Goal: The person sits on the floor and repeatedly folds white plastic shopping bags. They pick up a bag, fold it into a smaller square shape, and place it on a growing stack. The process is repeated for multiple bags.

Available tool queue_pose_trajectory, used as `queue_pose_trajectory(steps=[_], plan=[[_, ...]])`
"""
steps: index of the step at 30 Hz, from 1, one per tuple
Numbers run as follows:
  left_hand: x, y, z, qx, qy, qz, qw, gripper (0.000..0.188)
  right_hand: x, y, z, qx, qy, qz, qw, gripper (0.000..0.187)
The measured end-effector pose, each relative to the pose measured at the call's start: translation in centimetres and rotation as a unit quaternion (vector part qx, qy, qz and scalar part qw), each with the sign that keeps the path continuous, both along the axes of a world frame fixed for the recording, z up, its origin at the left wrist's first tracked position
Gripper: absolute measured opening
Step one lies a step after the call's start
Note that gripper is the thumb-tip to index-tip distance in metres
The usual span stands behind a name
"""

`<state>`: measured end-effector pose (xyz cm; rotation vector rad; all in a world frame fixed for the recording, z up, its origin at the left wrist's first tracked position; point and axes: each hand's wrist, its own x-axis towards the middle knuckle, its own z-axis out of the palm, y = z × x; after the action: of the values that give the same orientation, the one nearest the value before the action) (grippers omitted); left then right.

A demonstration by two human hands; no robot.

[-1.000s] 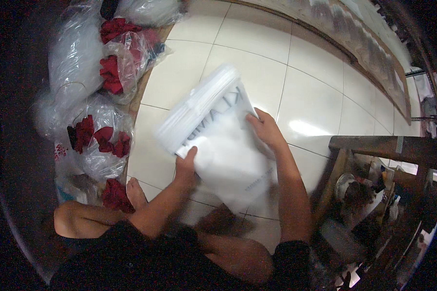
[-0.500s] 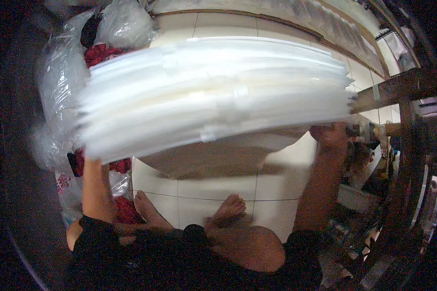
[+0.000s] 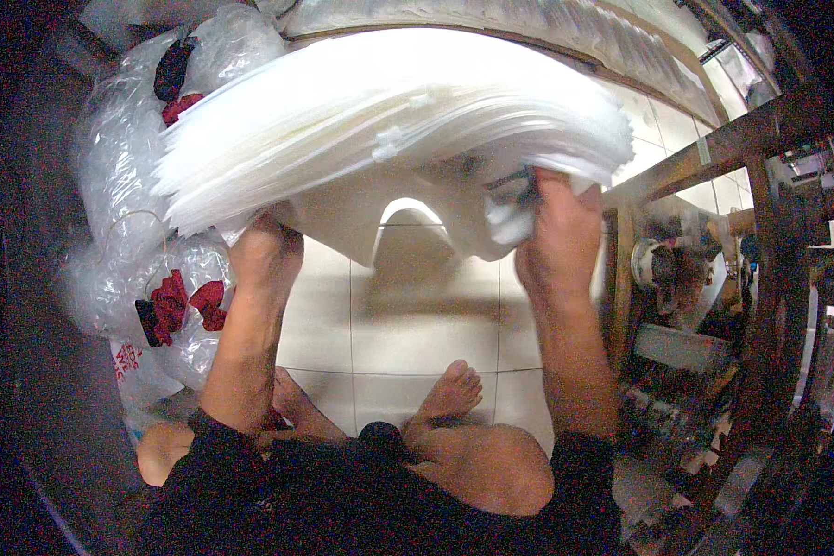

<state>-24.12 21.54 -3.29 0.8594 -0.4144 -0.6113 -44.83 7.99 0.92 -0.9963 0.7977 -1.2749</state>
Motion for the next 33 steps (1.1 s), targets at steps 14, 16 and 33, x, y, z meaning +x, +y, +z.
queue_pose_trajectory(steps=[14,16,33], plan=[[1.9,2.1,-3.2,0.257,-0.560,-0.109,0.780,0.046,-7.5,1.7,-6.8,-0.190,0.190,0.166,0.949,0.054],[-0.4,4.2,-5.4,0.308,-0.601,-0.141,0.724,0.052,-8.8,3.3,-12.9,-0.228,0.348,0.123,0.901,0.071],[-6.3,0.0,-5.8,0.251,-0.343,-0.134,0.895,0.026,-4.5,6.8,-13.7,-0.070,0.184,-0.171,0.965,0.057]])
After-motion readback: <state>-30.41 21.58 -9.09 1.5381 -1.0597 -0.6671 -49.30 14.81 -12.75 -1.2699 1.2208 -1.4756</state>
